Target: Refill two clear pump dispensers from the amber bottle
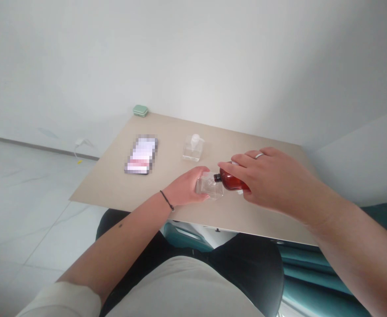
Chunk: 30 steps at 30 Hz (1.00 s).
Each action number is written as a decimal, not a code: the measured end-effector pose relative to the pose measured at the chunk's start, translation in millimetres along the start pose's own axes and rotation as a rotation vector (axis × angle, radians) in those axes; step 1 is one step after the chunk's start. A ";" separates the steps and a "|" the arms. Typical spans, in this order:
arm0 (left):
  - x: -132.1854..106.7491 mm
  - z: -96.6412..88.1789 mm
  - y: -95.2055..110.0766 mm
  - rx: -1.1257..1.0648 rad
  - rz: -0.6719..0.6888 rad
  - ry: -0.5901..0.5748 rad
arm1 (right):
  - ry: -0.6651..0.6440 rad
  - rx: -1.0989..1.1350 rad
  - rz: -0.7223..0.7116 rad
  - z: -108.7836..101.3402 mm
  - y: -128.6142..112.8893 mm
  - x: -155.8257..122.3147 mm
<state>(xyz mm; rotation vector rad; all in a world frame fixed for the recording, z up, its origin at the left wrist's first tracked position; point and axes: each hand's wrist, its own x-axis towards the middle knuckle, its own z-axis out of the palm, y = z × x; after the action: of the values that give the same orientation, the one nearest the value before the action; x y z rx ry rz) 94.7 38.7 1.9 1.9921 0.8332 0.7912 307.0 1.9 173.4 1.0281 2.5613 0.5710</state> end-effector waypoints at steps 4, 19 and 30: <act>-0.8 -0.5 0.3 -0.007 0.000 -0.001 | 0.003 0.010 -0.004 0.9 0.5 -0.4; -1.2 -1.9 3.0 -0.012 -0.023 -0.007 | 0.043 -0.022 -0.030 4.0 2.3 -1.4; -1.1 -0.8 -0.6 -0.007 0.007 0.008 | 0.005 -0.001 -0.035 -6.4 -0.7 0.8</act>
<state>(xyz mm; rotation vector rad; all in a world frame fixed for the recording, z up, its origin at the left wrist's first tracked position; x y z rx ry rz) 93.3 38.5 1.6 1.9876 0.8272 0.8056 303.2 0.4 178.5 0.9812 2.5779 0.5668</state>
